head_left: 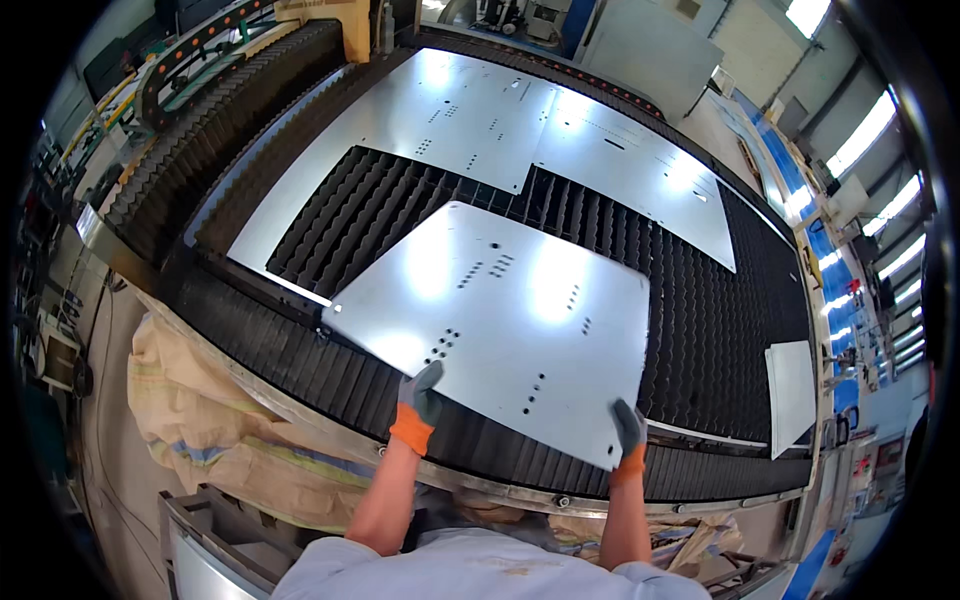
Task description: The person removes perforated metal panels from a large industrial machine bed and places them onto a nearby cart. They repeat this process for several panels, moving them one at a time from the machine to the cart.
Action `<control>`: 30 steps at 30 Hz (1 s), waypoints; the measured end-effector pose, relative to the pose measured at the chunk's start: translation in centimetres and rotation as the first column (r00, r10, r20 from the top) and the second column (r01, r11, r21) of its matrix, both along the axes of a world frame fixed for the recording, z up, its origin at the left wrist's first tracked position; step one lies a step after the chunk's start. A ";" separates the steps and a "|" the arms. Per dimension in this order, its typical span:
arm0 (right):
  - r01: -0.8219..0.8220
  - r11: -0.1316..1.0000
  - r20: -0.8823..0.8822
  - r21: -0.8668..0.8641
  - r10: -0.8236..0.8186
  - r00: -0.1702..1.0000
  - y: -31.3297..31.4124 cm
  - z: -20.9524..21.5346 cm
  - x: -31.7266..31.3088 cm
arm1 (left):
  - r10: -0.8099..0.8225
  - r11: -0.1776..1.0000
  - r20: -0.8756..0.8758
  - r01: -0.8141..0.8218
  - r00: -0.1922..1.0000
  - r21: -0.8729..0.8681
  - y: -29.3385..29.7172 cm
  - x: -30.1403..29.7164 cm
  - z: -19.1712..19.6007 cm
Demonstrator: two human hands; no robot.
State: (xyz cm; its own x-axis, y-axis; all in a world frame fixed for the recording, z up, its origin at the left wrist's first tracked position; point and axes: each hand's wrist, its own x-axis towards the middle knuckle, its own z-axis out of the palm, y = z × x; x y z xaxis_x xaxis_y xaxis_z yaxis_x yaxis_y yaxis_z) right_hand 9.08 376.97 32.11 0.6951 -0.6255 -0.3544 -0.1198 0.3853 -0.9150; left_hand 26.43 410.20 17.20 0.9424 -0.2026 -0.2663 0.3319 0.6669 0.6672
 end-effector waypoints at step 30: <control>-0.491 0.849 -0.152 -0.196 0.469 0.870 -3.6 -12.7 37.7 | -0.499 -0.439 -0.042 -0.211 0.866 0.874 -2.1 21.8 -7.3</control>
